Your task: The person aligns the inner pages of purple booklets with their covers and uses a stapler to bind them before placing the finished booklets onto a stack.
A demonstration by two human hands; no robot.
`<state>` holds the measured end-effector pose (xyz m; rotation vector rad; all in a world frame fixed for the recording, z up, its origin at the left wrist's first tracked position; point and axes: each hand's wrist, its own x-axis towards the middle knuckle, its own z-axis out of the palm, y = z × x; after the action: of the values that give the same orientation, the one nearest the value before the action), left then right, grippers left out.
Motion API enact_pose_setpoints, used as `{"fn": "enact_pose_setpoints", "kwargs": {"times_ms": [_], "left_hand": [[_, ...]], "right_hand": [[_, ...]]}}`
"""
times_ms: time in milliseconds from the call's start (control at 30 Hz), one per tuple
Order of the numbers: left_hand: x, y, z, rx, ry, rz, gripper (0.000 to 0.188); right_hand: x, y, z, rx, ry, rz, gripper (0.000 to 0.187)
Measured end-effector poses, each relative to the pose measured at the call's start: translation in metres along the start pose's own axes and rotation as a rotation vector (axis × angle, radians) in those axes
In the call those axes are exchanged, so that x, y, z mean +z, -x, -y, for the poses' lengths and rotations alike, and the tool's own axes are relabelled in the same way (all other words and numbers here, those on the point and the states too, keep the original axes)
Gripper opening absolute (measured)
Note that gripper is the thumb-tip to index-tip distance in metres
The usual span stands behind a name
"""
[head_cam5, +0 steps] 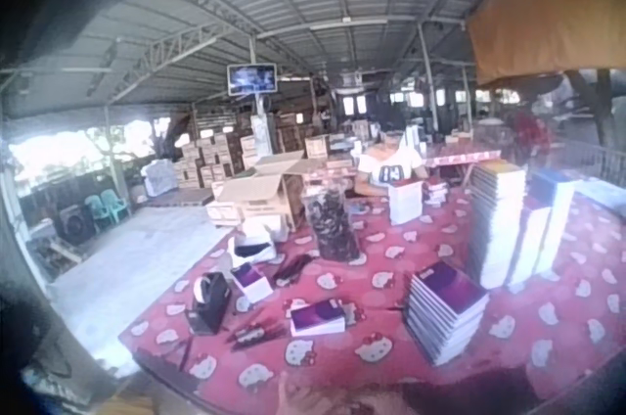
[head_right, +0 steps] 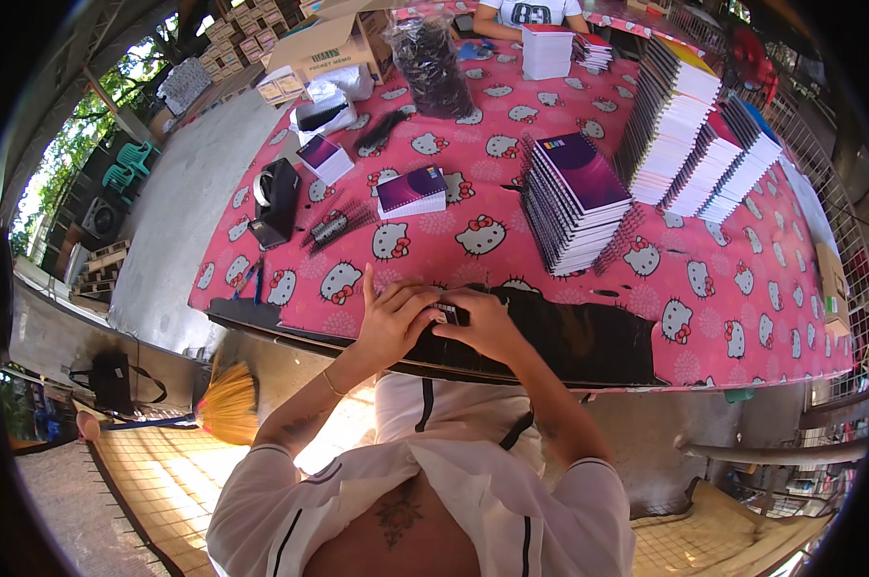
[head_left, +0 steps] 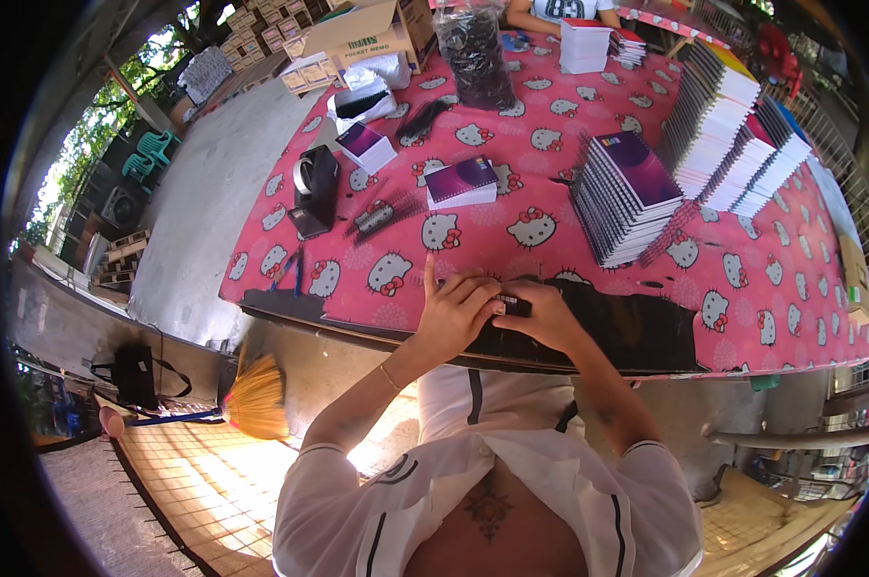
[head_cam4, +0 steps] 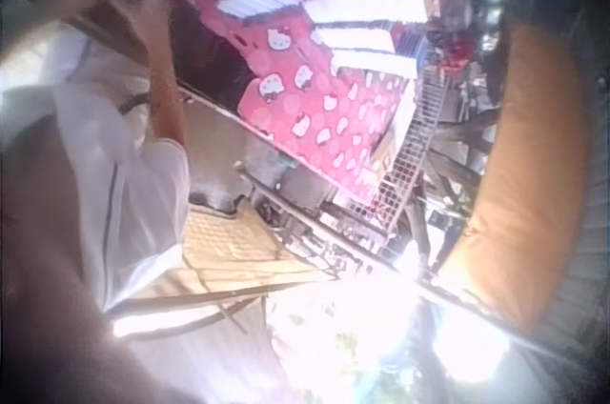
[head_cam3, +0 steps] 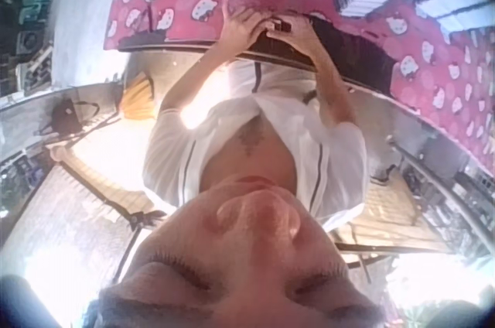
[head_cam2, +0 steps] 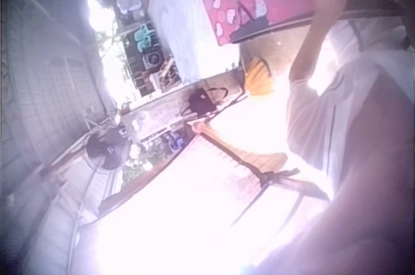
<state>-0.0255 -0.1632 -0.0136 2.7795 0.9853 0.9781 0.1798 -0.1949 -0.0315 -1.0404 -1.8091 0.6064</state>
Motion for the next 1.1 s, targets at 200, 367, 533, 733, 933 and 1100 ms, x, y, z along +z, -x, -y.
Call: {"fn": "enact_pose_setpoints", "kwargs": {"times_ms": [200, 367, 533, 733, 933, 1100], "left_hand": [[0.003, -0.003, 0.0, 0.016, 0.016, -0.031, 0.014], [0.003, -0.003, 0.004, 0.003, 0.01, -0.003, 0.011], [0.0, -0.005, -0.002, -0.017, 0.084, 0.048, 0.01], [-0.018, -0.018, -0.01, 0.039, 0.176, 0.09, 0.025], [-0.053, -0.105, -0.044, 0.308, 0.023, -0.048, 0.029], [-0.03, -0.209, -0.049, 0.498, 0.225, -0.473, 0.028]], "right_hand": [[-0.04, -0.002, 0.003, 0.257, -0.153, 0.137, 0.022], [-0.039, -0.012, -0.003, 0.077, -0.123, 0.225, 0.014], [-0.029, -0.016, 0.0, -0.034, -0.027, 0.125, 0.013], [-0.007, -0.008, 0.019, 0.017, 0.182, -0.169, 0.02], [-0.075, -0.015, 0.054, -0.019, 0.09, -0.487, 0.019], [-0.177, -0.017, 0.051, -0.038, 0.467, -0.78, 0.051]]}}
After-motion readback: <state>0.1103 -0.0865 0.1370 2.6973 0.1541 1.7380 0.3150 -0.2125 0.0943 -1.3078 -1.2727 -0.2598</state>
